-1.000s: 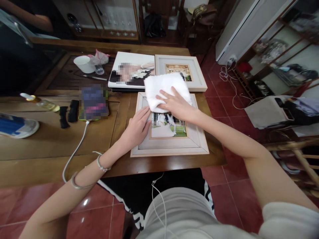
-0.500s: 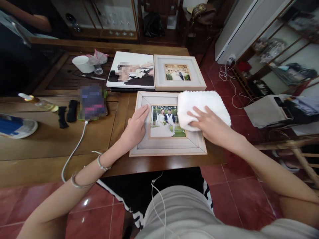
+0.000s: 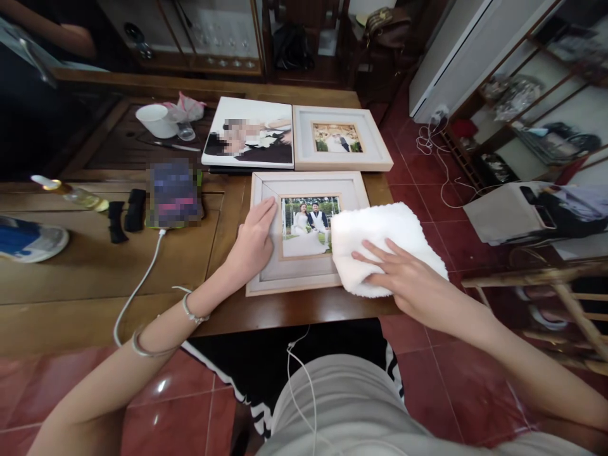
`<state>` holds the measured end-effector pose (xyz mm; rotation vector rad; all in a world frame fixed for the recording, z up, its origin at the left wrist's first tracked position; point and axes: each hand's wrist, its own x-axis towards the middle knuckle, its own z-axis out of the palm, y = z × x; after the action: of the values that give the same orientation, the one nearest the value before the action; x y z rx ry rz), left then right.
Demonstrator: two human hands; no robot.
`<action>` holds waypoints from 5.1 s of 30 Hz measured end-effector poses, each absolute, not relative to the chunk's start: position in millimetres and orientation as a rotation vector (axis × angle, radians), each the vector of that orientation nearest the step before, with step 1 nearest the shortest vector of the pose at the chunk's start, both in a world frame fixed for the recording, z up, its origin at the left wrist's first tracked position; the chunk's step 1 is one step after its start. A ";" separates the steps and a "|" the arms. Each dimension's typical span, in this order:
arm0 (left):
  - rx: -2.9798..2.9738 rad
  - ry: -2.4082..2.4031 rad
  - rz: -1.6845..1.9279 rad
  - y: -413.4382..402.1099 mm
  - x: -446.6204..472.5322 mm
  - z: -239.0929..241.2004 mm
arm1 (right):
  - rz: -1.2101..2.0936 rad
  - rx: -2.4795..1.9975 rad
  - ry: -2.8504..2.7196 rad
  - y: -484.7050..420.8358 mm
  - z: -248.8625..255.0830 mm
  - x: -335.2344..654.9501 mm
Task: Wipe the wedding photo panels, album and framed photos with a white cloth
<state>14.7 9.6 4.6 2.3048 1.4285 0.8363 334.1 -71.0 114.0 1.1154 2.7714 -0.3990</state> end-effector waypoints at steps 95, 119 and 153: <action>2.208 1.479 0.992 3.1 25.0 18.0 | -0.228 0.745 2.892 -57.2 97.4 256.8; 2.293 1.413 0.839 9.6 19.4 16.3 | 0.060 0.902 2.959 80.8 79.8 231.8; 2.314 1.422 0.835 10.8 15.5 16.7 | 0.082 1.312 2.892 28.1 72.5 304.9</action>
<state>15.5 10.8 16.7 2.3142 1.4217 0.8349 304.9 28.1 72.5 1.3122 2.8925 0.0822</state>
